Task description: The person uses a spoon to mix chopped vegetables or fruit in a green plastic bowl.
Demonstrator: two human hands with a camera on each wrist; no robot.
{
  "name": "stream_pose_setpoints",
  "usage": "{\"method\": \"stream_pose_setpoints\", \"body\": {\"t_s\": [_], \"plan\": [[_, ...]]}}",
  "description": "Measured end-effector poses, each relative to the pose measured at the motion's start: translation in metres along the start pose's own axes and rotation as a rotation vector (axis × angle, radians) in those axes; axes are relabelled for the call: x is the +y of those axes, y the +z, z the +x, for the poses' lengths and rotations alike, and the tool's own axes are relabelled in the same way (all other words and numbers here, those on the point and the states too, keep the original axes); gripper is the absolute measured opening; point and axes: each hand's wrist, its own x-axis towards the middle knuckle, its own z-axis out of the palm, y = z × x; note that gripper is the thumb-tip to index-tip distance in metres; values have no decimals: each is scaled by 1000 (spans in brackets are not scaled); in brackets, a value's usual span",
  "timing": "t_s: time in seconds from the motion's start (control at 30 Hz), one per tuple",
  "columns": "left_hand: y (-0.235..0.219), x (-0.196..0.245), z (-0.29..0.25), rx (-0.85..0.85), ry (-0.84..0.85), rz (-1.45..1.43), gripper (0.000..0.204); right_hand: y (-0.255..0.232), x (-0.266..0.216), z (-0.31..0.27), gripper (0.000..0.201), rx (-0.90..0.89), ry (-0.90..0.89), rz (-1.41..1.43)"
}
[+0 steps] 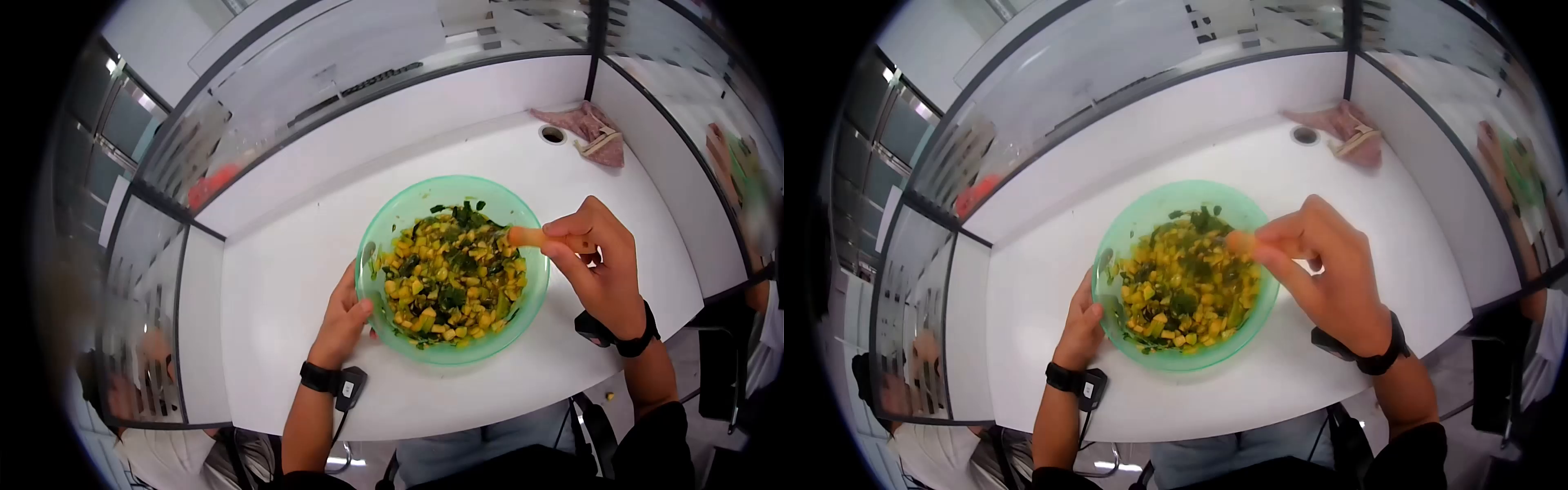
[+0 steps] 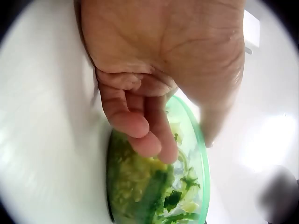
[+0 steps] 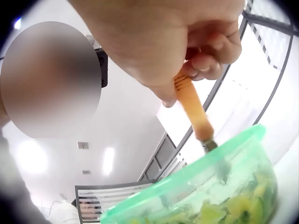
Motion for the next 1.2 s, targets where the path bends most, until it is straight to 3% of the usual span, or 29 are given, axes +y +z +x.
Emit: {"method": "stream_pose_setpoints", "body": {"t_s": [0.1,0.33,0.47,0.57,0.63,0.7,0.9,1.1,1.2], "plan": [[2,1,-2,5,-19,41,97,8,5,1,12,-20,-122,-164],[-1,9,-5,-28,-77,-12,93,16,7,5,21,-38,-4,-143],[1,6,-4,-12,-10,9,93,9,14,1,18,-87,-22,-168],[0,10,-6,-43,-37,-15,93,9,17,-2,13,50,-235,-201],[0,11,-6,-49,-54,-40,92,9,15,0,13,43,-226,-209],[-2,8,-5,-49,-59,-54,92,10,13,-2,10,-12,-95,-195],[-3,8,-4,-45,-75,-54,90,9,12,-4,10,131,-242,-237],[0,12,-1,-31,-86,-61,89,6,9,-5,11,2,-126,-219],[1,13,-2,-28,-88,-48,87,9,8,-4,8,97,-287,-254]]}}
